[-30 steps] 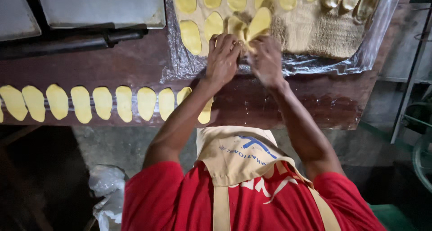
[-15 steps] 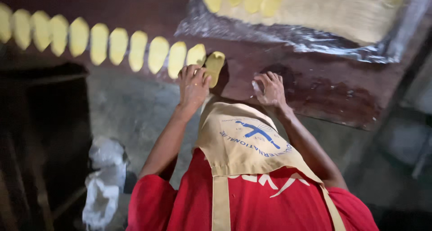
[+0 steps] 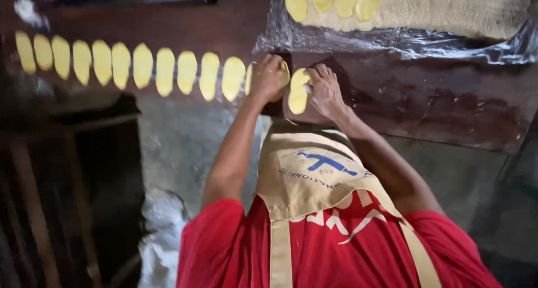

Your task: The person places small flat pieces of dough onto a metal tray and then folds them over into a semi-circular shape.

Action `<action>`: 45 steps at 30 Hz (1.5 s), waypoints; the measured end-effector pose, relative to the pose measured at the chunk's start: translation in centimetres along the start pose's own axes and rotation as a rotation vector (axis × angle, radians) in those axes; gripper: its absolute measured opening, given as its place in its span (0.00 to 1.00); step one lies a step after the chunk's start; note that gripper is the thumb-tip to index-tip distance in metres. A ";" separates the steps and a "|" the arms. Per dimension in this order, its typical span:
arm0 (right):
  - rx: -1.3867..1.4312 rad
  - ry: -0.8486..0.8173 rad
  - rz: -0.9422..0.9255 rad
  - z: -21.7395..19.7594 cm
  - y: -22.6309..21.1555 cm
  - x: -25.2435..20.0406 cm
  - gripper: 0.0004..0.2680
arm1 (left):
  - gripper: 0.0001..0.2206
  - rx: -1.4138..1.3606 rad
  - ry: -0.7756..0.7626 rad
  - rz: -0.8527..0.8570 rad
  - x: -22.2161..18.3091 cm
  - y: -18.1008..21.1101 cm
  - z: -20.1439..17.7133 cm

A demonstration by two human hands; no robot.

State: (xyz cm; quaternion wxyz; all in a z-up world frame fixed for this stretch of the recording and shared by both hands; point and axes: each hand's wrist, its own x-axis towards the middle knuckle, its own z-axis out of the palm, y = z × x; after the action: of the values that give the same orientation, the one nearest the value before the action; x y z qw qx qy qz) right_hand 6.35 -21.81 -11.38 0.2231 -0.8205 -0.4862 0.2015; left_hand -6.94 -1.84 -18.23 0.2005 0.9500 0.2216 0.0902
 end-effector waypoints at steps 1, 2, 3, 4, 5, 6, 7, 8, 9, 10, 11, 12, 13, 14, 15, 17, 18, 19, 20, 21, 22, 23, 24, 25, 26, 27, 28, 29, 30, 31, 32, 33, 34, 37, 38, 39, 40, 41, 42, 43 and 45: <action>-0.006 0.013 0.026 1.1 -0.2 0.8 0.14 | 0.14 -0.012 -0.010 0.026 0.3 -1.0 0.5; -0.043 0.014 0.047 1.9 0.0 1.3 0.14 | 0.15 -0.079 -0.078 0.000 0.7 -1.5 1.3; -0.080 0.015 0.068 2.6 0.1 1.9 0.15 | 0.15 -0.145 -0.148 -0.026 1.0 -2.0 2.0; -0.102 0.026 0.085 3.0 0.5 2.4 0.15 | 0.15 -0.165 -0.144 -0.003 1.5 -2.0 1.1; -0.083 -0.007 0.101 3.3 1.1 2.8 0.12 | 0.12 -0.192 -0.198 -0.002 2.1 -2.0 0.2; -0.057 -0.040 0.131 3.7 1.5 2.5 0.10 | 0.09 -0.219 -0.267 0.007 2.1 -1.9 -0.5; -0.073 -0.028 0.163 3.8 1.6 2.9 0.10 | 0.09 -0.239 -0.277 0.037 2.8 -1.5 -1.4; -0.063 -0.008 0.164 4.0 1.6 2.6 0.10 | 0.09 -0.256 -0.297 0.017 2.9 -1.1 -2.4; -0.054 0.012 0.164 4.2 1.7 2.2 0.11 | 0.11 -0.273 -0.319 -0.003 3.1 -0.6 -3.3; -0.061 0.021 0.196 5.0 1.6 1.7 0.11 | 0.11 -0.285 -0.337 0.023 2.6 -1.1 -2.3; -0.073 0.032 0.199 5.8 1.6 1.0 0.10 | 0.09 -0.275 -0.352 0.080 2.0 -1.4 -1.4; -0.082 0.044 0.189 6.6 1.4 0.9 0.08 | 0.07 -0.256 -0.358 0.130 1.7 -2.1 -0.7; -0.084 0.053 0.209 6.8 0.9 -0.2 0.08 | 0.07 -0.261 -0.368 0.149 0.4 -2.0 -1.1; 0.065 0.035 0.205 6.9 0.6 -0.8 0.08 | 0.07 -0.255 -0.302 0.219 -0.7 -2.0 -1.5; 0.214 0.018 0.199 7.1 0.3 -1.5 0.08 | 0.07 -0.251 -0.235 0.288 -1.7 -2.0 -1.8; 0.268 0.023 0.254 2.2 -3.6 -3.5 0.09 | 0.06 -0.277 -0.252 0.280 -3.8 -1.1 -3.0; 0.323 0.020 0.299 -0.3 -5.6 -4.7 0.10 | 0.05 -0.299 -0.265 0.261 -5.0 -0.6 -3.6; 0.328 0.019 0.308 -1.3 -5.8 -5.3 0.10 | 0.05 -0.301 -0.275 0.262 -4.7 0.7 -5.7; 0.317 0.036 0.345 -2.3 -5.9 -5.9 0.10 | 0.05 -0.348 -0.351 0.243 -4.3 2.0 -7.8; 0.305 0.052 0.382 -3.4 -6.0 -6.5 0.10 | 0.08 -0.394 -0.427 0.223 -3.9 3.3 -9.8; 0.311 0.052 0.383 -4.7 -5.3 -6.4 0.10 | 0.08 -0.390 -0.431 0.222 -2.9 4.7 -10.4; 0.273 0.105 0.348 -6.0 -4.5 -6.4 0.10 | 0.09 -0.439 -0.432 0.200 -2.0 6.2 -10.9; 0.237 0.156 0.309 -7.3 -3.6 -6.4 0.10 | 0.09 -0.487 -0.430 0.173 -1.1 7.8 -11.4; 0.245 0.154 0.307 -8.9 -2.2 -6.2 0.10 | 0.09 -0.480 -0.433 0.168 0.5 8.9 -10.8; 0.185 0.228 0.243 -10.5 -0.6 -5.9 0.09 | 0.09 -0.548 -0.424 0.163 2.1 10.2 -10.0; 0.125 0.302 0.179 -12.2 1.1 -5.7 0.09 | 0.08 -0.616 -0.415 0.157 3.7 11.5 -9.3; 0.134 0.290 0.169 -14.0 3.0 -5.1 0.09 | 0.08 -0.611 -0.411 0.140 5.7 13.0 -9.0; 0.079 0.357 0.103 -15.9 5.0 -4.4 0.08 | 0.07 -0.600 -0.328 0.189 7.7 14.5 -8.8; 0.022 0.433 0.030 -17.9 7.1 -3.2 0.08 | 0.07 -0.583 -0.238 0.245 10.2 15.8 -8.6; 0.031 0.430 0.013 -19.6 8.5 -2.4 0.08 | 0.07 -0.572 -0.227 0.234 12.3 17.5 -8.1; -0.025 0.508 -0.050 -21.1 9.6 -1.9 0.07 | 0.07 -0.474 -0.087 0.278 14.2 19.1 -7.5; -0.080 0.586 -0.113 -22.6 10.8 -1.3 0.07 | 0.06 -0.374 0.052 0.321 16.2 20.7 -6.8; -0.070 0.581 -0.116 -22.2 13.3 -0.6 0.07 | 0.06 -0.367 0.049 0.313 17.8 21.5 -4.0; -0.167 0.650 -0.173 -19.7 20.8 0.9 0.08 | 0.05 -0.195 0.258 0.387 21.1 23.4 3.1; -0.249 0.548 -0.195 -17.9 23.2 1.4 0.09 | 0.11 -0.137 0.106 0.386 21.2 23.6 4.3; -0.333 0.447 -0.220 -15.8 25.3 2.0 0.11 | 0.17 -0.085 -0.049 0.379 21.2 23.4 5.3; -0.290 0.431 -0.267 -16.2 23.6 1.0 0.11 | 0.17 -0.049 -0.047 0.325 20.1 23.5 5.1; -0.138 0.381 -0.209 -16.8 22.1 -0.2 0.11 | 0.15 -0.101 -0.125 0.286 18.9 23.6 4.8; -0.004 0.332 -0.144 -17.9 20.8 -1.4 0.12 | 0.13 -0.163 -0.192 0.260 18.3 23.9 4.6; 0.022 0.317 -0.184 -17.0 20.6 -1.7 0.12 | 0.13 -0.136 -0.180 0.220 18.8 22.7 2.3; -0.029 0.323 -0.008 -15.6 20.7 -4.3 0.08 | 0.15 -0.151 -0.021 0.135 19.2 21.5 -1.4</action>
State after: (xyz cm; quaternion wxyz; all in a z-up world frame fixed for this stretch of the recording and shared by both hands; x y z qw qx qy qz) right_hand 27.68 -37.19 -9.73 0.2875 -0.8434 -0.4501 0.0590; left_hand 17.96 -10.28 -6.34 0.2673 0.9459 0.1476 0.1100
